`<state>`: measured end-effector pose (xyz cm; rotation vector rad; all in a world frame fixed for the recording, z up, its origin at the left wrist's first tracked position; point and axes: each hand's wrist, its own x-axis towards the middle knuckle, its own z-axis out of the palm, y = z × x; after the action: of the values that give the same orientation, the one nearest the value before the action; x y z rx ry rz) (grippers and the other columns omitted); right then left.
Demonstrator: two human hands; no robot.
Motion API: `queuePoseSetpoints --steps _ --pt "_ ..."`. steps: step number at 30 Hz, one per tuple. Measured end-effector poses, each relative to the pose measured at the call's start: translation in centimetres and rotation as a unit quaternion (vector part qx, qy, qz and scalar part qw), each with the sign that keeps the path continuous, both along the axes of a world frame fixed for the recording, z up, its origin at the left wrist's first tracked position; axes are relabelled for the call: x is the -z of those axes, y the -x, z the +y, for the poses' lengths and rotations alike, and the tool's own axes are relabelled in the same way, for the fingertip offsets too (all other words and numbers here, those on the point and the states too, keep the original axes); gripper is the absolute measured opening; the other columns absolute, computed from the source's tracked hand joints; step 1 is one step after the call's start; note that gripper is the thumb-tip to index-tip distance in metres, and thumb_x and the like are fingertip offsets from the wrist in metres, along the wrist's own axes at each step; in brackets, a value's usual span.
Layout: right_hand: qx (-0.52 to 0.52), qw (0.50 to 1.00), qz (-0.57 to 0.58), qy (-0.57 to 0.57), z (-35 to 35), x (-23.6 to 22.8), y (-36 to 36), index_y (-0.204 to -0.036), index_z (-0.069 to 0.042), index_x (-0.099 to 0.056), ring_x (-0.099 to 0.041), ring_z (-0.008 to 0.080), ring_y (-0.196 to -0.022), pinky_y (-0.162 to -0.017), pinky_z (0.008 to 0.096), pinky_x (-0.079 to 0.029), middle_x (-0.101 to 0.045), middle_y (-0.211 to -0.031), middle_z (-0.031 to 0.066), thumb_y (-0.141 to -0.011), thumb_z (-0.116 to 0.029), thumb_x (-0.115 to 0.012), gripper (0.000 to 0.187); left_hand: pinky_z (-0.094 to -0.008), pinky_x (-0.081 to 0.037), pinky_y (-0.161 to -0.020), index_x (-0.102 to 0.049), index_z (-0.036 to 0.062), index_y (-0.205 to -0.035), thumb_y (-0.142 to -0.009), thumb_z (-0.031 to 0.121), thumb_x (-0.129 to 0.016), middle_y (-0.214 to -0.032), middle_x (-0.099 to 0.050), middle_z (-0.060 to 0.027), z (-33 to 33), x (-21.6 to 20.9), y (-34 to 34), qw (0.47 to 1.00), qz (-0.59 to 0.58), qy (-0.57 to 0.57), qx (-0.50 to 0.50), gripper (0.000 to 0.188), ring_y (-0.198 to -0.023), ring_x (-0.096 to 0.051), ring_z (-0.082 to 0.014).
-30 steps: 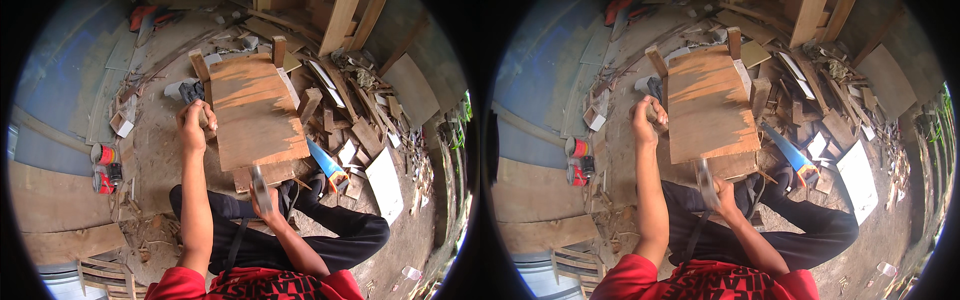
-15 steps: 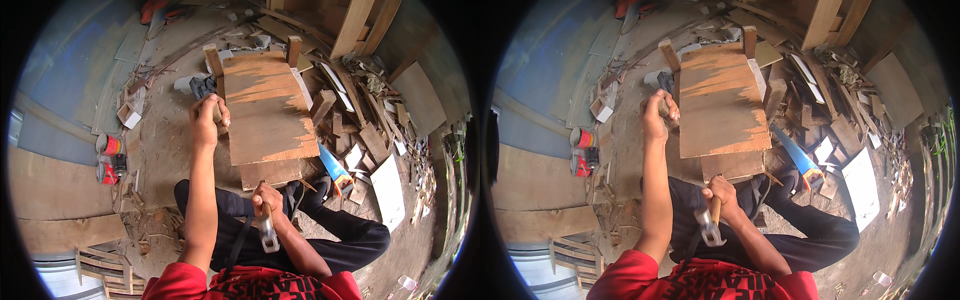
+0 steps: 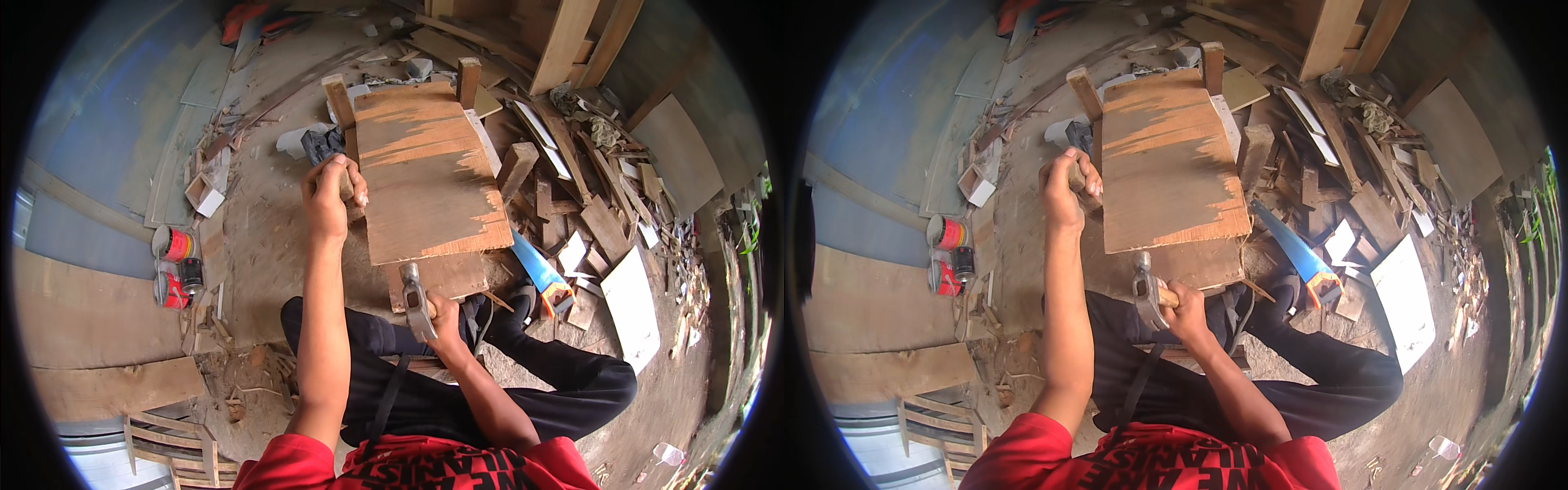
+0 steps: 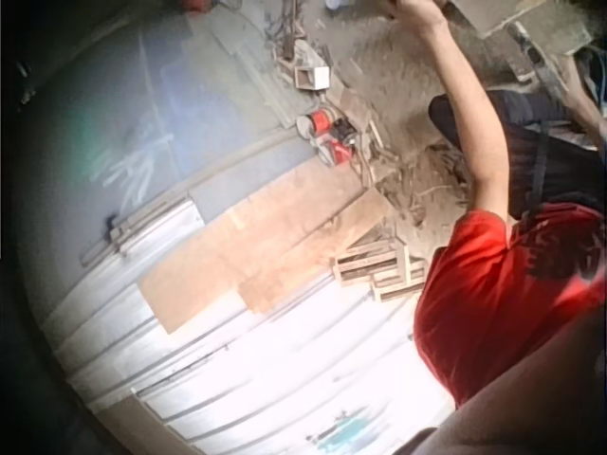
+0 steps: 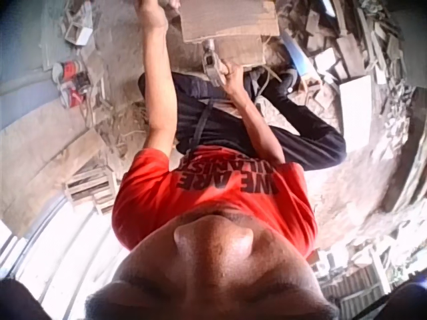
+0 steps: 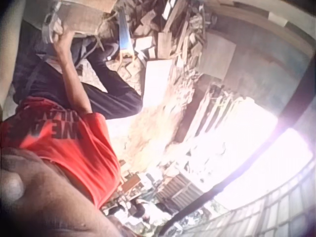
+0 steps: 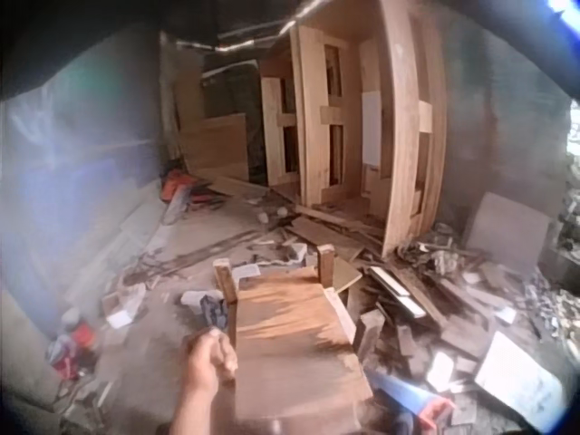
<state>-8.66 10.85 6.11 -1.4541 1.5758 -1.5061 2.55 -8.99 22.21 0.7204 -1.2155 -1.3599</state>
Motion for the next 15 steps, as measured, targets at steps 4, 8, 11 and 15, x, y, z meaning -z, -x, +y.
queuePoseSetpoints --steps 4,8,11,15 --pt "-0.01 0.988 -0.004 0.155 -0.3 -1.0 0.1 -0.067 -0.001 -0.046 -0.046 0.031 -0.052 -0.052 0.0389 -0.04 -0.044 -0.06 0.0144 -0.085 -0.003 -0.064 0.026 -0.0297 -0.041 -0.05 -0.054 0.001 -0.069 -0.094 0.026 -0.049 -0.051 -0.05 -0.0085 -0.1 0.3 -0.6 1.0 0.016 0.016 0.005 0.036 -0.047 -0.05 -0.0167" --pt "0.059 0.995 0.063 0.047 -0.4 1.8 1.4 -0.07 -0.002 -0.052 -0.049 0.0294 -0.051 -0.049 0.0367 -0.04 -0.046 -0.059 0.0127 -0.092 -0.013 -0.06 0.025 -0.03 -0.04 -0.049 -0.053 0.0009 -0.069 -0.094 0.025 -0.048 -0.051 -0.049 -0.0085 0.0 0.4 -0.1 1.0 0.023 0.005 -0.011 0.035 -0.047 -0.049 -0.0169" --pt "0.153 0.985 0.062 0.042 0.3 -0.1 0.4 -0.072 -0.001 -0.055 -0.049 0.026 -0.053 -0.052 0.0368 -0.04 -0.049 -0.062 0.0152 -0.097 -0.017 -0.057 0.03 -0.0301 -0.04 -0.049 -0.052 0.0012 -0.069 -0.094 0.026 -0.048 -0.051 -0.049 -0.0083 -0.1 0.3 -0.7 1.0 0.007 0.015 -0.004 0.035 -0.047 -0.048 -0.0167" --pt "0.093 0.962 -0.08 0.244 -1.1 -0.1 2.0 -0.065 -0.003 -0.042 -0.038 0.0185 -0.046 -0.045 0.0347 -0.032 -0.04 -0.058 0.0071 -0.097 -0.009 -0.057 0.036 -0.0303 -0.04 -0.05 -0.052 0.0019 -0.068 -0.094 0.026 -0.048 -0.051 -0.049 -0.0081 0.1 0.5 -0.6 1.0 0.016 0.001 -0.007 0.035 -0.047 -0.048 -0.0164"
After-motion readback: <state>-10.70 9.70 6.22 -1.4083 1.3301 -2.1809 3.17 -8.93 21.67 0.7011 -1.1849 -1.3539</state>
